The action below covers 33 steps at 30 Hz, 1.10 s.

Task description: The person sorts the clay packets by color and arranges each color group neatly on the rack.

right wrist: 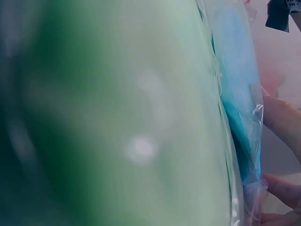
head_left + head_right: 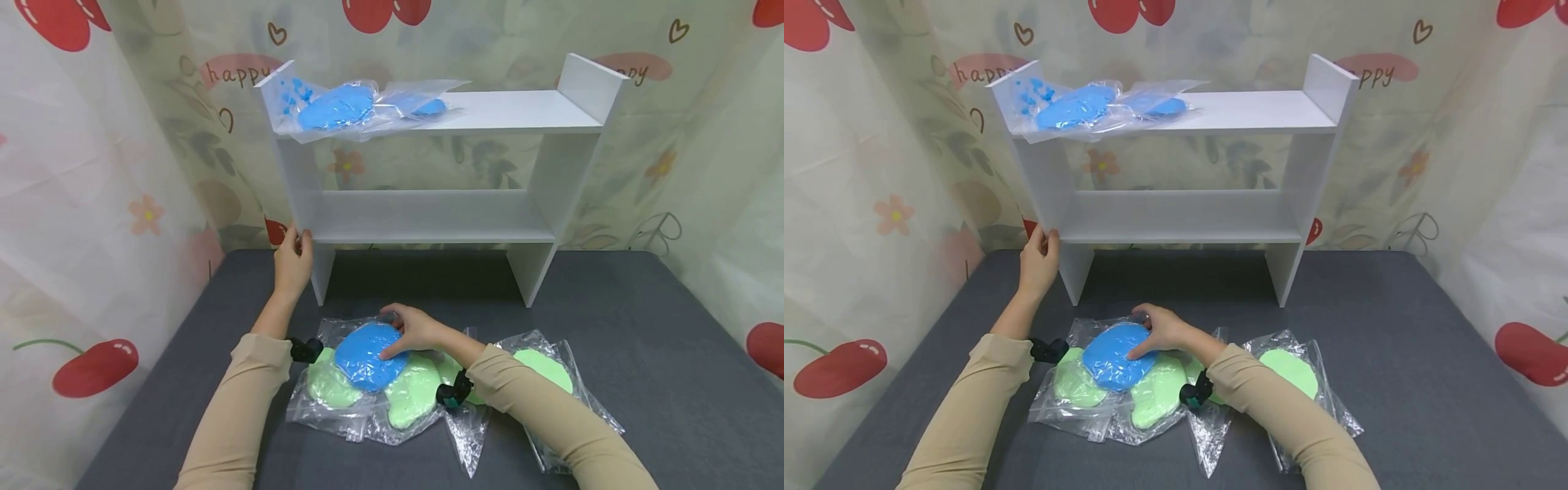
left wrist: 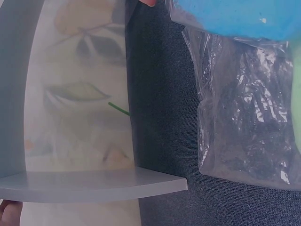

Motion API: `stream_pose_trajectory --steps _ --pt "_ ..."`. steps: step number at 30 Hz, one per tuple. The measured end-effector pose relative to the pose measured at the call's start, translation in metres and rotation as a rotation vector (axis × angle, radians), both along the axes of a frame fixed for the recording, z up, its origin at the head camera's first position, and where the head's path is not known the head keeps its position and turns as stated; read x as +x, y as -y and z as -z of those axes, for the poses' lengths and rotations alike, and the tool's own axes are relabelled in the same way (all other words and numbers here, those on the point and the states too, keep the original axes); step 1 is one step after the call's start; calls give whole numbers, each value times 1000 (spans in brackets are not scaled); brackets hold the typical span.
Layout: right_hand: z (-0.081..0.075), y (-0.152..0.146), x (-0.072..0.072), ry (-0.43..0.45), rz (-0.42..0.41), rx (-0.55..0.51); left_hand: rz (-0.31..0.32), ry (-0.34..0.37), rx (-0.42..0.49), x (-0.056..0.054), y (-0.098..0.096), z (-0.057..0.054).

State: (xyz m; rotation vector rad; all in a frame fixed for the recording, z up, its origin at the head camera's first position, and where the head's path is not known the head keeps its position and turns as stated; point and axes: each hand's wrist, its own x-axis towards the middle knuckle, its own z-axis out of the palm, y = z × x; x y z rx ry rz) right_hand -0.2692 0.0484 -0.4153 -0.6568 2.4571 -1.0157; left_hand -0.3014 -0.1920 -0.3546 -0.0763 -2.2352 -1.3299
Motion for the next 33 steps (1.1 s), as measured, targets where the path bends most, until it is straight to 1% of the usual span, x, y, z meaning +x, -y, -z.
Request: stream_pose_trajectory --steps 2,6,12,18,25,28,33 --pt "0 0 0 7 16 -1 -2 1 -3 0 0 0" --pt "1 0 -1 5 22 1 -7 10 -5 0 0 1" --pt "1 -2 -2 5 -5 1 -3 21 9 0 0 1" --pt "-1 -5 -4 -11 -48 -4 -2 23 15 -1 0 1" --pt "-6 -7 -3 -12 -75 -4 -11 18 6 -1 0 0" --pt "-7 -7 -1 -32 -86 -8 -11 16 7 -1 0 0" --pt "-10 -8 2 -110 -95 -17 -3 3 11 -1 1 1"
